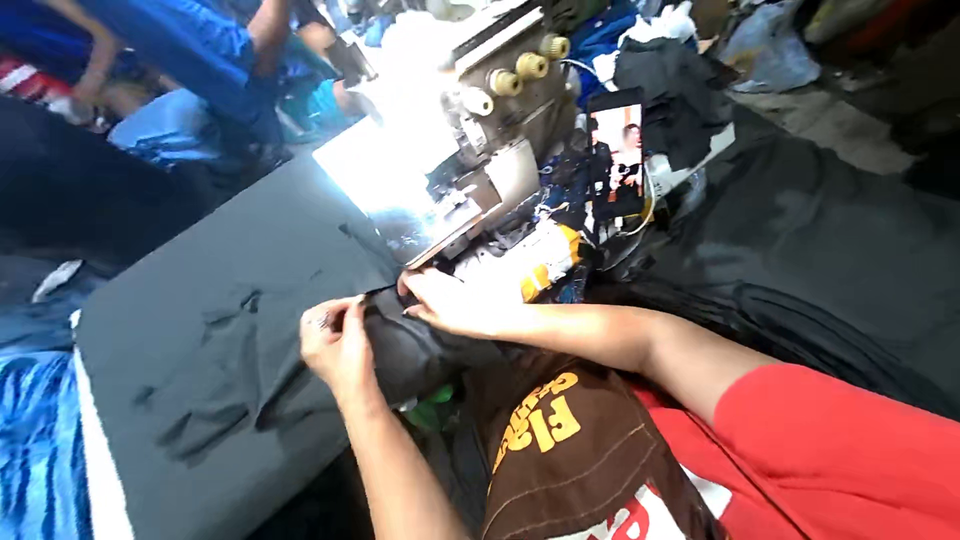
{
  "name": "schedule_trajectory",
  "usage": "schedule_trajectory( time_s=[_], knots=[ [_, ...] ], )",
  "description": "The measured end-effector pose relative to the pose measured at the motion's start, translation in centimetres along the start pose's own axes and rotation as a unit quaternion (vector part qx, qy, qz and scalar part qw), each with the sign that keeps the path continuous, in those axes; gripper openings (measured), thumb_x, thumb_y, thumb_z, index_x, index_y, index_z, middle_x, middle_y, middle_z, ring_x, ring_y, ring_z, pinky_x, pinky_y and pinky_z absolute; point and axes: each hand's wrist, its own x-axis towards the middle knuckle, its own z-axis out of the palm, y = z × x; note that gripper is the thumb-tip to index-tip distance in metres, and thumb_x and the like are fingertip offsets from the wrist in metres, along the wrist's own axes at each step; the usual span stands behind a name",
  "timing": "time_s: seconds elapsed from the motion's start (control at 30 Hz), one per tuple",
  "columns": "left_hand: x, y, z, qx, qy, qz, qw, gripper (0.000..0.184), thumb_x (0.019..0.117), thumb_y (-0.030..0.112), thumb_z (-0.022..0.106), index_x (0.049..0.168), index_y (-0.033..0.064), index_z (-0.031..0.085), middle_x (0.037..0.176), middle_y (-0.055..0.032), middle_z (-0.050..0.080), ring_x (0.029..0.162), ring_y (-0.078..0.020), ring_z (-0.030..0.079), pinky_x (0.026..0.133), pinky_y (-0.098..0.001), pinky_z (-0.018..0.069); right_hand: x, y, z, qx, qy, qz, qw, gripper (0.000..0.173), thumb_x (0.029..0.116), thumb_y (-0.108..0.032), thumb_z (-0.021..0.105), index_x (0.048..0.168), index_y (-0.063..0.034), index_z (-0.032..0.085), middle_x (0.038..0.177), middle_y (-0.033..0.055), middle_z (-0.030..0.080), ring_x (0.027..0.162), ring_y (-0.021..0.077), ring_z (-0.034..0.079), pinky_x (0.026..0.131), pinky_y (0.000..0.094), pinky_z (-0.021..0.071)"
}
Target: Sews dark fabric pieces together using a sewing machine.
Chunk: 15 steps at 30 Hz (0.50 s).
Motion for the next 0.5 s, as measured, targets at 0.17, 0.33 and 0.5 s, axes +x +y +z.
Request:
schedule_trajectory(
  time_s=[0.17,0.33,0.5],
  knots=[
    [0.2,4.8,-4.1,-0.164,0.072,0.053,0.982,0.013,0.1018,0.002,0.054,0.112,-0.0046,0.06,0.108,-0.007,0.07,0.108,-0.0176,0.066,0.099,-0.0386,0.0535,0.4,-1.4,1.3,0.07,0.06,-0.068,0.993,0.034,0.0936,-0.006,0.07,0.127,-0.0013,0.065,0.106,0.0152,0.072,0.099,0.0287,0.07,0.09,0.0481,0.0568],
    [0.3,8.6,-6.5,-0.221,0.181,-0.01,0.958,0.009,0.1051,-0.002,0.041,0.108,0.0008,0.05,0.088,-0.004,0.066,0.086,-0.0185,0.071,0.083,-0.0404,0.0611,0.7,-5.8,-3.0,0.507,-0.007,0.029,0.861,0.017,0.0987,0.007,0.055,0.113,0.0079,0.066,0.094,0.0109,0.068,0.084,0.0093,0.062,0.08,0.0272,0.0533],
    [-0.8,12.1,-5.9,-0.098,0.243,-0.057,0.963,0.013,0.0996,-0.008,0.052,0.11,-0.0149,0.053,0.093,-0.005,0.059,0.086,-0.0011,0.059,0.083,-0.0185,0.0519,0.2,-5.2,-7.8,0.457,0.013,0.009,0.889,0.012,0.1023,0.002,0.054,0.111,0.0049,0.063,0.092,0.0105,0.067,0.078,0.0101,0.061,0.072,0.0285,0.0533]
  ],
)
